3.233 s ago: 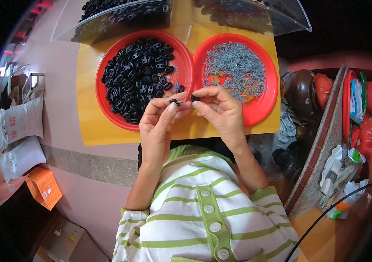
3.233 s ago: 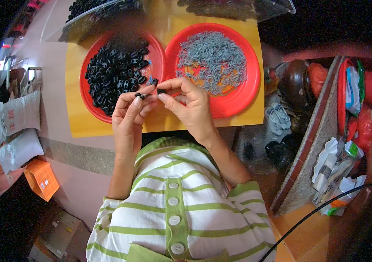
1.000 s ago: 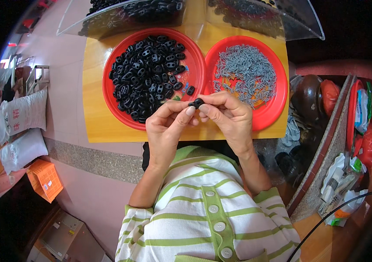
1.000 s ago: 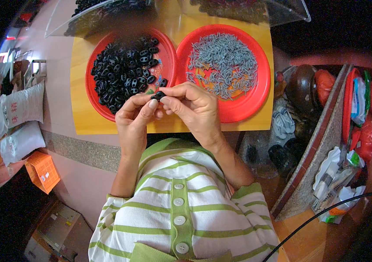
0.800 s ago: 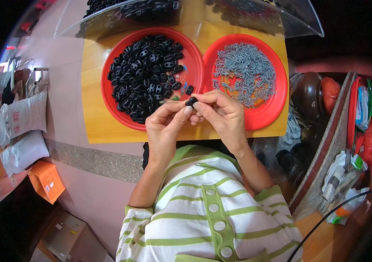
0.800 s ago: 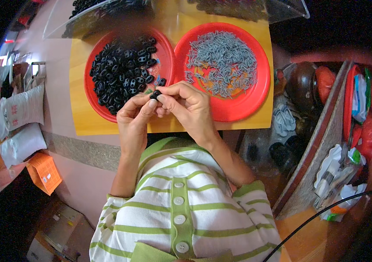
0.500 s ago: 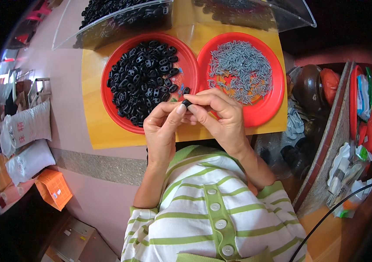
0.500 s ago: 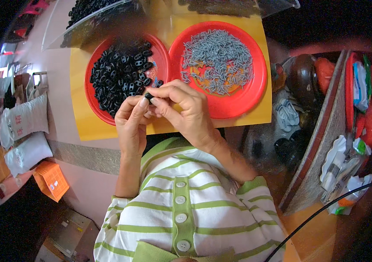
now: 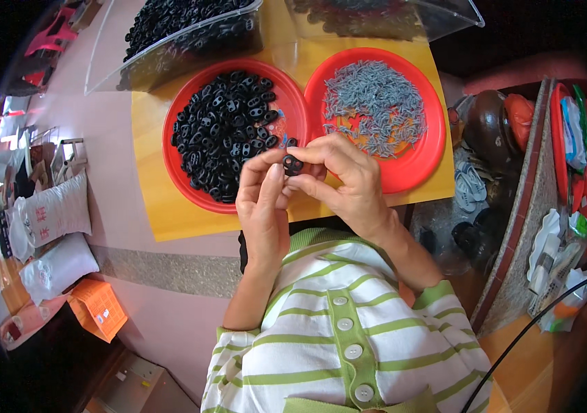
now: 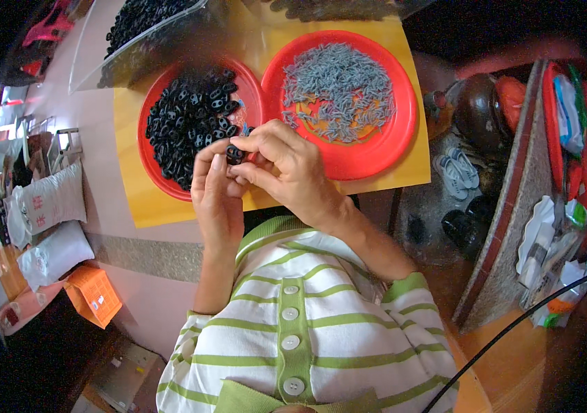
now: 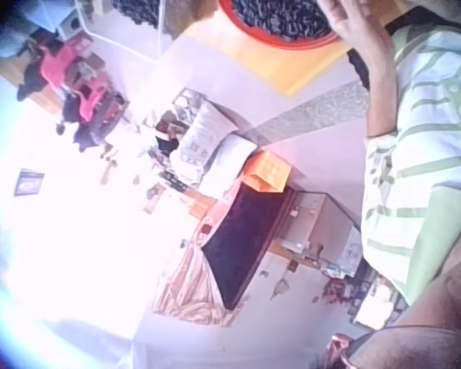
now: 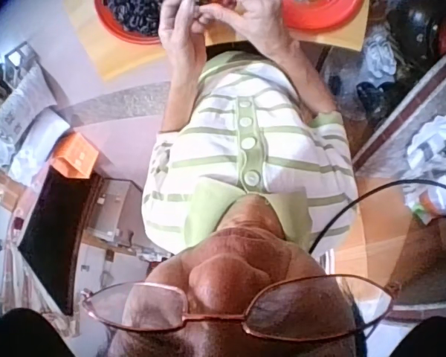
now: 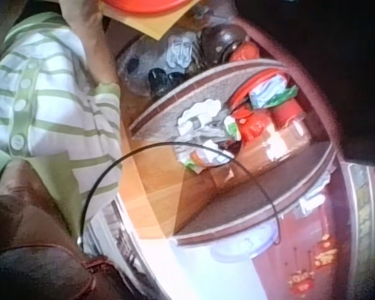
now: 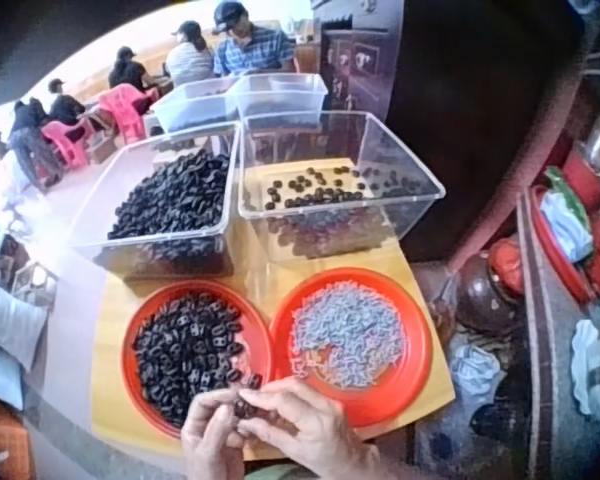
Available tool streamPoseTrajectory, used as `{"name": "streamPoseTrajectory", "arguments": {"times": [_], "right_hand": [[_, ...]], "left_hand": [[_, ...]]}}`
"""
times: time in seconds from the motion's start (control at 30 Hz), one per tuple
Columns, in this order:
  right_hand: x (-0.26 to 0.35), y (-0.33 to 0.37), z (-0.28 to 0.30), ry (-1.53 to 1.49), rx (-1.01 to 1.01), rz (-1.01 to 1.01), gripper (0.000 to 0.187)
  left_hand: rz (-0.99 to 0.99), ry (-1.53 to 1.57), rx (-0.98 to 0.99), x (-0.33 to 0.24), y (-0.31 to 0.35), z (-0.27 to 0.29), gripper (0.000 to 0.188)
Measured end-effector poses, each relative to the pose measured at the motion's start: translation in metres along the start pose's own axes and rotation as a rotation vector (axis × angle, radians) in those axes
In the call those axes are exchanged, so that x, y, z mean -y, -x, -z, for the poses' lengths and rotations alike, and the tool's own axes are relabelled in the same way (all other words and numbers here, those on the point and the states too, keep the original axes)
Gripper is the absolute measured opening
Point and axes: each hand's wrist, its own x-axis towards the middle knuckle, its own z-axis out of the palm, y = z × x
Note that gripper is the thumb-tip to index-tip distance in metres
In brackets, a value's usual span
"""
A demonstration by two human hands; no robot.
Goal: The person repeatedly picks up small black plastic components and grey metal screws from two separate red bowls. They insert the screws into the plastic components by hand and place the assembled units into a clear plastic container on the table. The process is repetitive and involves manual dexterity without the use of tools.
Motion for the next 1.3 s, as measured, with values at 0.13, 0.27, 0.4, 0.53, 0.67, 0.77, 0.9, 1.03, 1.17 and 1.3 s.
{"name": "streamPoseTrajectory", "arguments": {"times": [0.13,0.27,0.4,0.53,0.67,0.77,0.9,1.03,1.17,1.3], "right_hand": [[0.003,0.000,0.009,-0.109,0.088,-0.097,0.027],[0.004,0.002,0.013,-0.224,0.130,-0.151,0.024],[0.006,0.002,0.013,-0.280,0.144,-0.173,0.023],[0.006,0.004,0.012,-0.294,0.163,-0.162,0.020],[0.003,0.013,0.012,-0.261,0.192,-0.165,0.021],[0.007,0.023,0.009,-0.405,0.163,-0.303,0.024],[0.012,0.021,0.006,-0.406,0.181,-0.342,0.027],[0.011,0.011,0.000,-0.363,0.144,-0.141,0.032],[0.008,0.014,-0.011,-0.399,0.077,-0.095,0.036],[0.004,0.018,-0.016,-0.476,0.067,-0.145,0.035]], "left_hand": [[-0.321,-0.330,0.150,0.001,0.001,0.003,0.031],[-0.478,-0.450,0.228,0.003,-0.005,0.008,0.028],[-0.558,-0.411,0.244,0.008,-0.005,0.010,0.023],[-0.612,-0.437,0.257,0.012,-0.005,0.015,0.019],[-0.600,-0.444,0.258,0.015,0.002,0.019,0.017],[-0.621,-0.450,0.252,0.016,0.007,0.018,0.016],[-0.566,-0.353,0.256,0.013,0.005,0.021,0.017],[-0.529,-0.228,0.222,0.006,0.010,0.016,0.018],[-0.526,-0.270,0.148,0.004,0.017,0.006,0.024],[-0.532,-0.276,0.127,0.005,0.018,0.003,0.024]]}}
